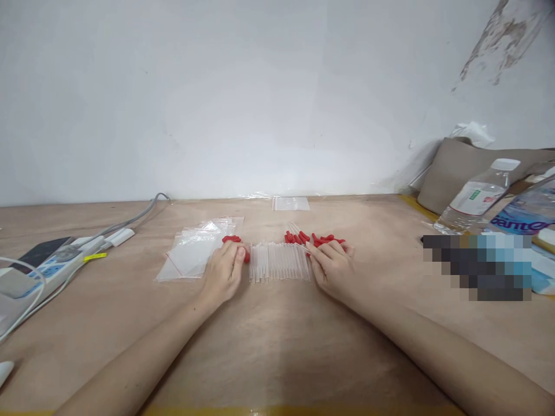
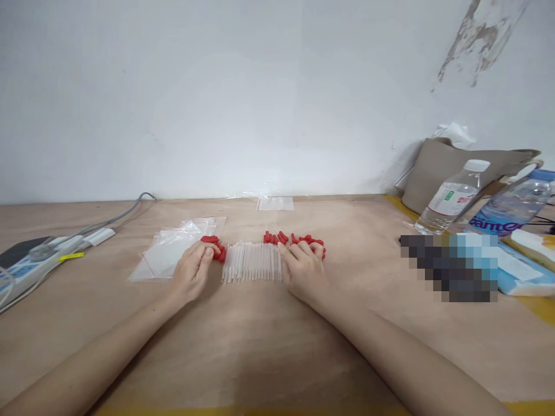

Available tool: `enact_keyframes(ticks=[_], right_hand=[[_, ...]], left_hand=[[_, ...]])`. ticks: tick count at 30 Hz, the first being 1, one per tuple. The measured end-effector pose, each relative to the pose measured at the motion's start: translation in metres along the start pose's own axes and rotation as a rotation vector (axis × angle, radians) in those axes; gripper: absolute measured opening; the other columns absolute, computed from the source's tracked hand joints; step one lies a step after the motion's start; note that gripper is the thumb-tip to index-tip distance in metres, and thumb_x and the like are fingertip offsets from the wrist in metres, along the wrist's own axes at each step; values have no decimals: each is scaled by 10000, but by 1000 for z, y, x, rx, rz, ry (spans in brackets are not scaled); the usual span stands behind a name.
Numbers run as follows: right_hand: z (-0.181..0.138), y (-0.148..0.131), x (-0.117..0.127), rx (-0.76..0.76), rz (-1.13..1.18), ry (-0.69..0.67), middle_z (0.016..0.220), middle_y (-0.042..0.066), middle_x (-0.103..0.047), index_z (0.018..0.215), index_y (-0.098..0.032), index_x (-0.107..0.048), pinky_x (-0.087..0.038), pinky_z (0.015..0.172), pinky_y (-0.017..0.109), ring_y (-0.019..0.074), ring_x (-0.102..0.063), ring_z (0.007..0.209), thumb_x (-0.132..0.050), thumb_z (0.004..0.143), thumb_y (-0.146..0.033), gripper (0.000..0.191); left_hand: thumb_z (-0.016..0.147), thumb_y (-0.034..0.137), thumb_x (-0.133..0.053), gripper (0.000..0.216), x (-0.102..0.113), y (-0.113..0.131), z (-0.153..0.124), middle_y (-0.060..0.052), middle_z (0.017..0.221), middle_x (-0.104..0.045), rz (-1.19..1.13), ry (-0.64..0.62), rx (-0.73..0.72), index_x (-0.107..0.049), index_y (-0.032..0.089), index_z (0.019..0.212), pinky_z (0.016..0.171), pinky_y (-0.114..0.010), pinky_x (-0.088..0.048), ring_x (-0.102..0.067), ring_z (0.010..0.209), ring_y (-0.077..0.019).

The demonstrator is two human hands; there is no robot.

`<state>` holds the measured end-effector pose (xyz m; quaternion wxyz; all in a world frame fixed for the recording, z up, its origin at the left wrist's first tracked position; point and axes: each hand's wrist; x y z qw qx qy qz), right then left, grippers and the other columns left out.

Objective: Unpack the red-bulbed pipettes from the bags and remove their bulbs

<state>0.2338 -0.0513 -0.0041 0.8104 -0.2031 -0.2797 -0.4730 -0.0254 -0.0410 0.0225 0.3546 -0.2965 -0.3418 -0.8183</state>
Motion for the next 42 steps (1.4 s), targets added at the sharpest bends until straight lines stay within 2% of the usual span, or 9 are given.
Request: enact_keyframes(ticks=[4, 8, 15, 20, 25, 32, 36, 39, 42], right_hand=[[9, -6, -10, -110, 37, -29, 675, 10, -617, 791, -176, -589, -205, 740, 327, 140, -491, 696, -451, 781, -172, 139], [12, -7, -14, -94, -4, -27, 630, 5, -611, 668, -174, -568, -197, 734, 330, 141, -479, 681, -445, 775, -165, 163], [7, -7, -12, 29, 87, -116, 765, 21, -646, 818, -201, -624, -189, 765, 348, 149, -468, 750, -495, 802, -314, 172], [1, -7, -9, 51, 139, -186, 843, 45, -635, 916, -212, -621, -183, 811, 376, 178, -471, 825, -509, 789, -432, 277], [-1, -6, -9, 52, 129, -239, 893, 47, -606, 963, -227, -609, -187, 836, 391, 182, -462, 851, -503, 776, -486, 336], [-1, -6, -9, 62, 130, -247, 931, 60, -588, 963, -226, -608, -197, 849, 402, 190, -464, 870, -495, 774, -503, 354], [-2, -5, -10, 55, 144, -229, 952, 65, -587, 937, -212, -607, -196, 850, 404, 193, -469, 881, -500, 776, -489, 338], [-1, -6, -9, 52, 154, -222, 951, 65, -590, 938, -207, -605, -197, 851, 404, 195, -472, 884, -504, 774, -485, 338], [-1, -5, -8, 47, 166, -209, 948, 64, -595, 931, -207, -609, -203, 844, 399, 195, -474, 880, -507, 774, -485, 335]], left_hand=[[878, 296, -292, 236, 8, -12, 15, -47, 906, -555, -93, 68, 167, -494, 190, 937, 768, -307, -393, -525, 864, -175], [806, 364, -415, 291, 12, -36, 32, -20, 819, -564, -81, 70, 326, -440, 193, 1040, 648, -286, -415, -540, 697, -158], [670, 374, -542, 225, 21, -69, 62, -7, 714, -612, -30, -20, 402, -577, 190, 795, 584, -250, -415, -547, 626, -148], [639, 303, -525, 186, 13, -85, 67, -14, 705, -632, -8, -52, 417, -606, 190, 763, 614, -260, -427, -579, 656, -169], [653, 373, -526, 245, -1, -99, 65, -32, 739, -624, -22, -11, 443, -556, 171, 789, 617, -243, -437, -579, 675, -155], [688, 417, -491, 265, -8, -106, 62, -18, 705, -645, 8, -101, 443, -606, 181, 724, 625, -252, -407, -575, 655, -166], [743, 482, -419, 375, -4, -105, 64, -25, 711, -645, 44, -86, 441, -632, 174, 760, 624, -265, -393, -567, 687, -186], [760, 502, -396, 408, 2, -94, 68, -30, 711, -632, 68, -36, 434, -629, 169, 794, 598, -262, -388, -546, 676, -183], [749, 450, -438, 333, 1, -70, 74, -31, 791, -635, 96, 12, 351, -623, 178, 800, 612, -258, -400, -539, 705, -178]])
Point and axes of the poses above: each hand's wrist, its own z-axis towards the middle knuckle, its own x-axis out of the back of the hand, y = z × x
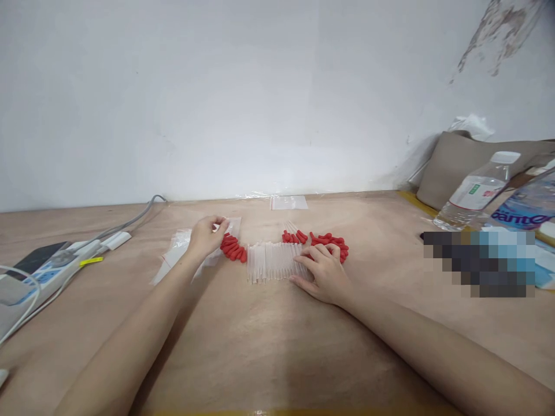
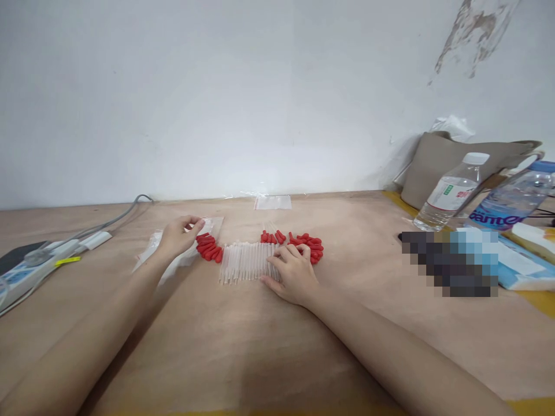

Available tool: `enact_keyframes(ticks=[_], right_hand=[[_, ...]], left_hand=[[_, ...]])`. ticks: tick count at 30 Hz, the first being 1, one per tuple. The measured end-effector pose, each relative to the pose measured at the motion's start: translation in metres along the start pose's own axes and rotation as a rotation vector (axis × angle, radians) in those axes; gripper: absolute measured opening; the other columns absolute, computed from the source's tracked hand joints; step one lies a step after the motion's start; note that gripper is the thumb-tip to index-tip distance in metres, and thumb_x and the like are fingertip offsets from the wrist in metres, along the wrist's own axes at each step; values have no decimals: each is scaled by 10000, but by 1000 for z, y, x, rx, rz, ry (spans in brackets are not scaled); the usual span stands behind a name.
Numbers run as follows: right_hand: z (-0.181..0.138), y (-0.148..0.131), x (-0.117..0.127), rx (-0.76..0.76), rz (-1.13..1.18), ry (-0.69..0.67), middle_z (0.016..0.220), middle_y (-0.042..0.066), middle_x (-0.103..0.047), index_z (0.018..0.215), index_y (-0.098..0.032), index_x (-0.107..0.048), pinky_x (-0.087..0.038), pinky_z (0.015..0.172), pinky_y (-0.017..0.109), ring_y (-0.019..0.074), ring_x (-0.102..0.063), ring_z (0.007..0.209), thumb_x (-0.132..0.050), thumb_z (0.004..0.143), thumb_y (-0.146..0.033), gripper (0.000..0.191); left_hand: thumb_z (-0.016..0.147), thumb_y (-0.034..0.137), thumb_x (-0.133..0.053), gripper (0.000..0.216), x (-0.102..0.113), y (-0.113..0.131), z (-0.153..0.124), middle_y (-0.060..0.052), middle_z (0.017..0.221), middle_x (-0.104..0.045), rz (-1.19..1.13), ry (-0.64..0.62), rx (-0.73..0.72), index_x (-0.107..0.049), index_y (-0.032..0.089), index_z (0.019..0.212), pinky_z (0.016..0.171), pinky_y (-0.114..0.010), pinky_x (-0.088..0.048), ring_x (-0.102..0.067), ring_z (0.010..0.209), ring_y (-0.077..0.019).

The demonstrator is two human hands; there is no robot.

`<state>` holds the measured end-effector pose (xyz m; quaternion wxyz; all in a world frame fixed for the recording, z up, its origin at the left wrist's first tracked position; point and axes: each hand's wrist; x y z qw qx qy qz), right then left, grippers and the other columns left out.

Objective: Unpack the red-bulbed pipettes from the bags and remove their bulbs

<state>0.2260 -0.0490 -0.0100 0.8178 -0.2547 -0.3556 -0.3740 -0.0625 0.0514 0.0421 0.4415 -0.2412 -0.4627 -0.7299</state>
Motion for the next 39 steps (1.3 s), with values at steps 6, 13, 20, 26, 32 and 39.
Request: enact_keyframes(ticks=[6, 13, 20, 26, 32, 39], right_hand=[[-4, 5, 1, -32, 17, 59, 915, 55, -609, 891, -213, -630, -217, 822, 382, 185, -481, 857, -525, 784, -428, 262], [-7, 11, -2, -57, -3, 136, 891, 30, -612, 834, -222, -639, -216, 821, 374, 167, -488, 852, -537, 788, -380, 193], [-5, 7, -1, -76, -6, 201, 844, 15, -606, 802, -225, -638, -235, 815, 369, 154, -502, 817, -532, 792, -365, 176], [-4, 6, 0, -116, -53, 333, 1093, 95, -531, 1102, -203, -542, -285, 835, 360, 208, -486, 994, -524, 785, -371, 359], [-4, 1, 0, 43, -114, 319, 1166, 112, -511, 1190, -205, -478, -268, 877, 380, 227, -468, 1038, -519, 778, -452, 483], [-1, -4, 0, 177, -65, 194, 730, 1, -638, 968, -225, -610, -213, 840, 371, 132, -508, 746, -476, 845, -347, 219]], left_hand=[[708, 366, -518, 215, -29, 68, -6, -42, 836, -632, 154, -279, -230, -624, 185, 757, 683, -272, -422, -565, 767, -184], [662, 569, -514, 399, -73, 116, -5, -88, 752, -665, 282, -387, -142, -641, 190, 663, 776, -390, -392, -592, 824, -277], [740, 391, -457, 300, -69, 128, -8, -116, 769, -662, 311, -354, -97, -636, 162, 668, 769, -403, -379, -594, 838, -288], [799, 351, -458, 196, -19, 98, -51, -24, 794, -622, 165, -135, -354, -547, 185, 743, 747, -318, -365, -559, 816, -191], [837, 320, -464, 156, -3, 57, -97, -11, 767, -595, 60, -76, -582, -514, 181, 784, 725, -315, -335, -529, 765, -166], [833, 295, -493, 132, -20, 53, -108, -3, 757, -616, -24, -15, -676, -535, 183, 779, 732, -321, -318, -527, 735, -147]])
Point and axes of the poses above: each hand's wrist, its own z-axis towards the middle knuckle, its own x-axis out of the back of the hand, y = z × x
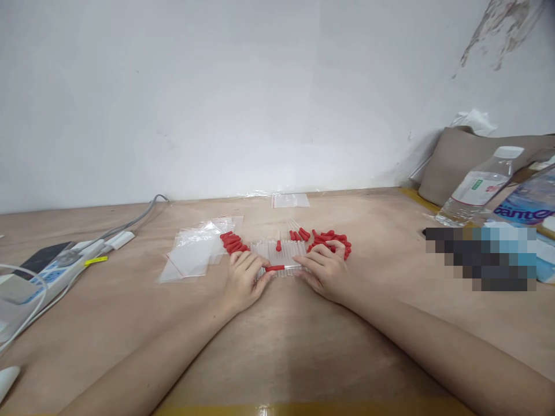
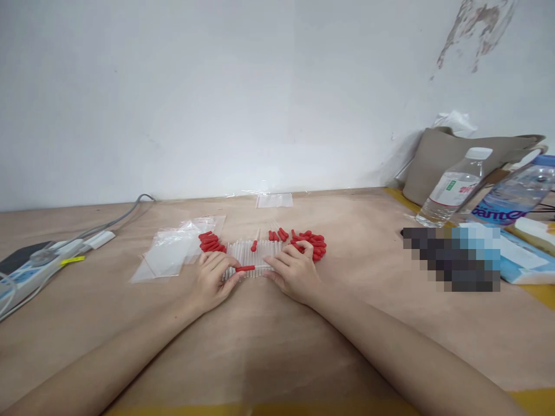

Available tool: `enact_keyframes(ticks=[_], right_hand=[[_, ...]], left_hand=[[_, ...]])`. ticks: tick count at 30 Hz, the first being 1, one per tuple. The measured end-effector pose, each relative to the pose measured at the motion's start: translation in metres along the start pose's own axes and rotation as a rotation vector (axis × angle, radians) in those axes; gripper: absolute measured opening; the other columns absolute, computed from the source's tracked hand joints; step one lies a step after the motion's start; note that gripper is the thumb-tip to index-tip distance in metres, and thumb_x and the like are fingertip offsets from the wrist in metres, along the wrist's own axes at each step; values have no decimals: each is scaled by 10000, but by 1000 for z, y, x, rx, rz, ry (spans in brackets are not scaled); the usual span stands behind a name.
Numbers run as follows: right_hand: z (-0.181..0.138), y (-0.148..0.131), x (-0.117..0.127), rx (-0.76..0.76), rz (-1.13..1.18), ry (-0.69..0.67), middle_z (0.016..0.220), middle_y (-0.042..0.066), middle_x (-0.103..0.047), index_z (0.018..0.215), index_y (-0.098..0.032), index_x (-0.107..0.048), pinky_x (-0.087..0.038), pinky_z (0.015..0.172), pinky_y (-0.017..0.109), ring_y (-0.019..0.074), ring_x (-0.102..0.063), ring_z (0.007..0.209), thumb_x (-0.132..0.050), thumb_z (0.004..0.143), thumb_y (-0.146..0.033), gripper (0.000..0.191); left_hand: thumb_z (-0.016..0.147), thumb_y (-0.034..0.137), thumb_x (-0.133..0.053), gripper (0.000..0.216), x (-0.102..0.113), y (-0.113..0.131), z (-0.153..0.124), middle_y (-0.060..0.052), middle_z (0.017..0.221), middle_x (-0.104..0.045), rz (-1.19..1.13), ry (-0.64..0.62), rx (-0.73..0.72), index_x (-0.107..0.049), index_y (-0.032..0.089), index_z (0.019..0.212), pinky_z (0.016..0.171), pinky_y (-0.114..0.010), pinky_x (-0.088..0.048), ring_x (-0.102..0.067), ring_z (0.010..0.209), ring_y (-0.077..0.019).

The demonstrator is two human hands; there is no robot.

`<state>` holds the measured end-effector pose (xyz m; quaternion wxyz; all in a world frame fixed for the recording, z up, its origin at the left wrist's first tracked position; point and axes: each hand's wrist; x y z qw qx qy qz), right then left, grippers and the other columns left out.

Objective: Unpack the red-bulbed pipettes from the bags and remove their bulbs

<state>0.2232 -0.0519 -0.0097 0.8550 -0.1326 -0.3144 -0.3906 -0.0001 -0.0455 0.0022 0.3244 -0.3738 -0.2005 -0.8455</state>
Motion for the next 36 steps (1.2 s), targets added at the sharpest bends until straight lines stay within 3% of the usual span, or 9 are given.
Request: enact_keyframes(ticks=[6, 12, 16, 19, 24, 30, 34, 36], right_hand=[[2, -8, -5, -9, 46, -88, 646, -16, -595, 824, -223, -635, -196, 817, 350, 113, -474, 708, -430, 871, -299, 223], [1, -13, -2, 37, 110, -147, 589, -22, -557, 745, -197, -613, -195, 771, 339, 106, -433, 664, -426, 872, -326, 260], [-2, -14, 3, 122, 74, -78, 542, -33, -518, 730, -199, -600, -203, 752, 338, 101, -400, 633, -455, 858, -310, 223], [-4, -15, 5, 214, -5, -7, 519, -51, -494, 749, -208, -591, -210, 754, 341, 86, -383, 599, -468, 856, -289, 182], [-7, -13, 10, 341, -57, 1, 578, -77, -523, 833, -257, -577, -224, 769, 326, 76, -418, 608, -477, 859, -241, 105], [-7, -13, 17, 508, -77, 90, 670, -78, -568, 907, -262, -578, -229, 745, 313, 86, -471, 694, -497, 834, -129, 172], [-12, -7, 20, 531, -67, 42, 748, -93, -584, 1048, -298, -533, -220, 690, 306, 72, -482, 732, -483, 832, -108, 291], [-14, 1, 20, 474, -84, 34, 719, -104, -576, 1098, -320, -507, -219, 675, 306, 65, -478, 694, -471, 839, -121, 329]], left_hand=[[808, 329, -535, 215, -3, 7, 3, -46, 943, -625, 11, 28, -65, -571, 199, 975, 789, -335, -326, -525, 866, -174], [846, 246, -469, 143, -4, 11, 1, -1, 695, -629, 31, -60, -187, -604, 201, 860, 802, -357, -297, -502, 697, -141], [854, 249, -436, 179, 0, 14, -1, -6, 650, -598, 46, -118, -216, -598, 181, 819, 796, -372, -289, -473, 657, -141], [858, 240, -422, 186, 1, 16, -2, -3, 636, -582, 32, -138, -225, -589, 177, 810, 803, -377, -282, -460, 654, -139], [869, 233, -378, 237, 5, 16, -4, -12, 610, -563, -14, -210, -220, -566, 175, 737, 801, -379, -279, -451, 651, -145], [870, 212, -350, 263, 9, 20, -7, -8, 593, -561, -82, -250, -210, -552, 175, 705, 801, -379, -285, -448, 627, -141], [872, 218, -340, 276, 10, 17, -9, -9, 590, -565, -95, -239, -207, -554, 175, 703, 793, -378, -298, -451, 624, -140], [874, 224, -327, 294, 15, 8, -9, -12, 591, -560, -76, -191, -155, -542, 175, 679, 779, -375, -312, -457, 626, -144]])
Point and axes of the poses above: each hand's wrist, its own z-axis towards the middle knuckle, its own x-axis out of the back of the hand, y = z × x
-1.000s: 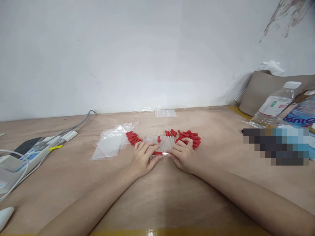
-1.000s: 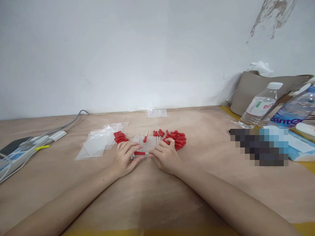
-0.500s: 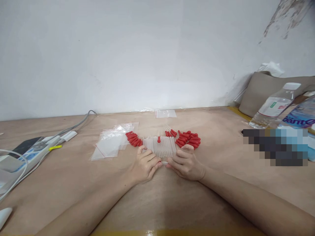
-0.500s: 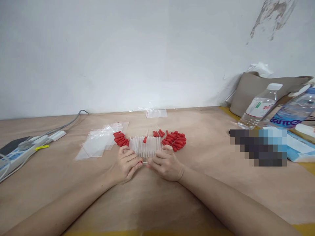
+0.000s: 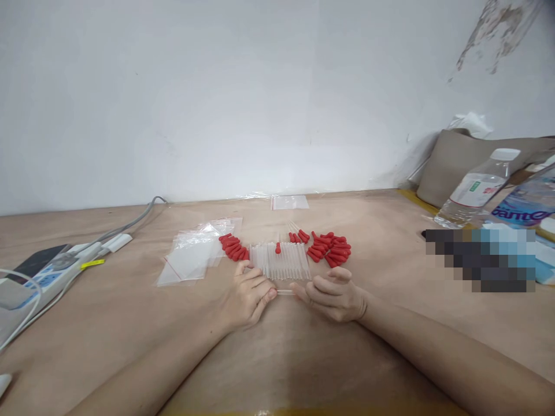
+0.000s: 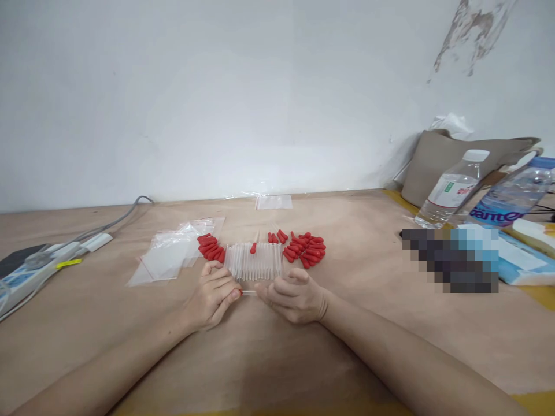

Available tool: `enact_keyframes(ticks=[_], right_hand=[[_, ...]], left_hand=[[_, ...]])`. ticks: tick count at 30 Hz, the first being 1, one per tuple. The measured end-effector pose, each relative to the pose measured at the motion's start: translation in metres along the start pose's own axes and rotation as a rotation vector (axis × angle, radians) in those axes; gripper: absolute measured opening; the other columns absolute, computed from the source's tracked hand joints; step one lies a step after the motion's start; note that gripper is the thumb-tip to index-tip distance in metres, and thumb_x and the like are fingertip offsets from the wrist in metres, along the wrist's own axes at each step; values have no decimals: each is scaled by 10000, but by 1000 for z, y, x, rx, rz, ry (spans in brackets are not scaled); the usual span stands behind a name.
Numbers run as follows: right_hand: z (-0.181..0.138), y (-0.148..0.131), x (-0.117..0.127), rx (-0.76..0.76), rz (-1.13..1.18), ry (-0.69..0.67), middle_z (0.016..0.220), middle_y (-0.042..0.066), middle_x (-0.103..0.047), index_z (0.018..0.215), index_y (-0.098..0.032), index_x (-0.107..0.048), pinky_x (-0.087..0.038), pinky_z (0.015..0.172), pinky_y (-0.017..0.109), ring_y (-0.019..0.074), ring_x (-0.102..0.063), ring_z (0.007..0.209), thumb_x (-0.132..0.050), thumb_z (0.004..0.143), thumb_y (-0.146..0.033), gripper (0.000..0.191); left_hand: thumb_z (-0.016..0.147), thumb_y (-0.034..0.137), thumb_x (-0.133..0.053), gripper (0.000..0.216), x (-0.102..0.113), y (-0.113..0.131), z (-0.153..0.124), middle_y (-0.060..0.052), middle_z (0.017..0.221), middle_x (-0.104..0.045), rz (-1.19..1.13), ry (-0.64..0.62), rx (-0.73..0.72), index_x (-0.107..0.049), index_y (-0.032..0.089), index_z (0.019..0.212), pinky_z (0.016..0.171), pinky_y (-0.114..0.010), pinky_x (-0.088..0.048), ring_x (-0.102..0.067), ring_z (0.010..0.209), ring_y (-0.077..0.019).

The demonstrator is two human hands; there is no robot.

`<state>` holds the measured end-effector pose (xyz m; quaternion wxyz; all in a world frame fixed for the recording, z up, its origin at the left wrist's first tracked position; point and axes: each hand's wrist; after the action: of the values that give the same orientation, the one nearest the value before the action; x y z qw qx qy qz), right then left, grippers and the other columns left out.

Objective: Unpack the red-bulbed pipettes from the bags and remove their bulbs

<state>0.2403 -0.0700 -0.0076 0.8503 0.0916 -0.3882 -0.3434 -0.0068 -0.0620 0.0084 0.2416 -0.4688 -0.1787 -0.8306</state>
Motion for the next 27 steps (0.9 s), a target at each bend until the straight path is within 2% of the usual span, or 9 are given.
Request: enact_keyframes(ticks=[2, 5, 7, 9, 13, 15, 19, 23, 27], right_hand=[[-4, 7, -2, -171, -45, 14, 651, -88, -562, 1105, -305, -516, -220, 675, 309, 75, -469, 655, -465, 842, -147, 310], [-3, 15, -9, -508, -119, 26, 619, -31, -566, 1047, -238, -572, -221, 701, 326, 111, -474, 663, -471, 827, -175, 250], [0, 17, -15, -636, -140, -4, 655, 1, -588, 989, -206, -599, -218, 716, 335, 132, -488, 693, -465, 815, -173, 222], [3, 16, -19, -694, -137, -35, 691, 19, -606, 916, -188, -610, -219, 717, 335, 145, -499, 708, -454, 804, -168, 193], [5, 14, -23, -766, -131, -36, 659, 15, -603, 712, -172, -573, -220, 706, 323, 142, -495, 677, -450, 780, -151, 142], [5, 15, -23, -761, -120, -23, 618, 4, -589, 660, -173, -550, -219, 710, 317, 132, -487, 658, -455, 777, -145, 153], [4, 18, -26, -736, -96, 1, 630, -2, -604, 675, -179, -553, -211, 734, 318, 124, -487, 655, -459, 785, -156, 146], [0, 20, -31, -698, -115, -25, 631, -2, -614, 689, -186, -572, -196, 737, 324, 123, -490, 662, -450, 805, -165, 170], [0, 21, -32, -689, -113, -31, 644, -2, -627, 713, -194, -600, -190, 723, 331, 123, -481, 657, -454, 808, -185, 174]], left_hand=[[882, 226, -299, 313, 9, -13, -1, -20, 631, -561, 41, 85, 145, -536, 177, 683, 753, -366, -333, -475, 655, -154], [891, 230, -281, 273, 22, -36, 2, -48, 840, -568, 83, 198, 384, -549, 186, 923, 765, -348, -376, -505, 813, -177], [887, 225, -283, 298, 25, -47, 5, -60, 888, -529, 84, 223, 436, -496, 178, 1089, 787, -334, -406, -505, 857, -178], [880, 214, -283, 330, 22, -55, 9, -59, 870, -505, 86, 203, 439, -460, 172, 1155, 783, -321, -429, -516, 836, -171], [850, 202, -348, 329, 11, -63, 14, -68, 934, -558, 108, 158, 437, -420, 192, 1171, 773, -335, -448, -541, 880, -191], [830, 207, -394, 274, 6, -66, 14, -67, 937, -586, 146, 152, 431, -453, 199, 1097, 763, -348, -452, -545, 889, -209], [844, 216, -377, 168, -1, -72, 12, -61, 876, -593, 221, 122, 335, -539, 196, 886, 752, -337, -458, -553, 848, -204], [867, 224, -355, 232, -8, -75, 8, -84, 1019, -536, 268, 128, 283, -582, 189, 900, 732, -303, -470, -559, 830, -170], [863, 241, -391, 232, -7, -72, 6, -81, 907, -571, 270, 101, 228, -611, 180, 905, 745, -311, -463, -542, 823, -181]])
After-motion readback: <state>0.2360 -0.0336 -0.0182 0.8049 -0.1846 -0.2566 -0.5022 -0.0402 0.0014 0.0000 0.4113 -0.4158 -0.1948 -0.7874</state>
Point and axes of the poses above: each hand's wrist, its own z-axis towards the middle knuckle, its own x-axis out of the back of the hand, y = z × x
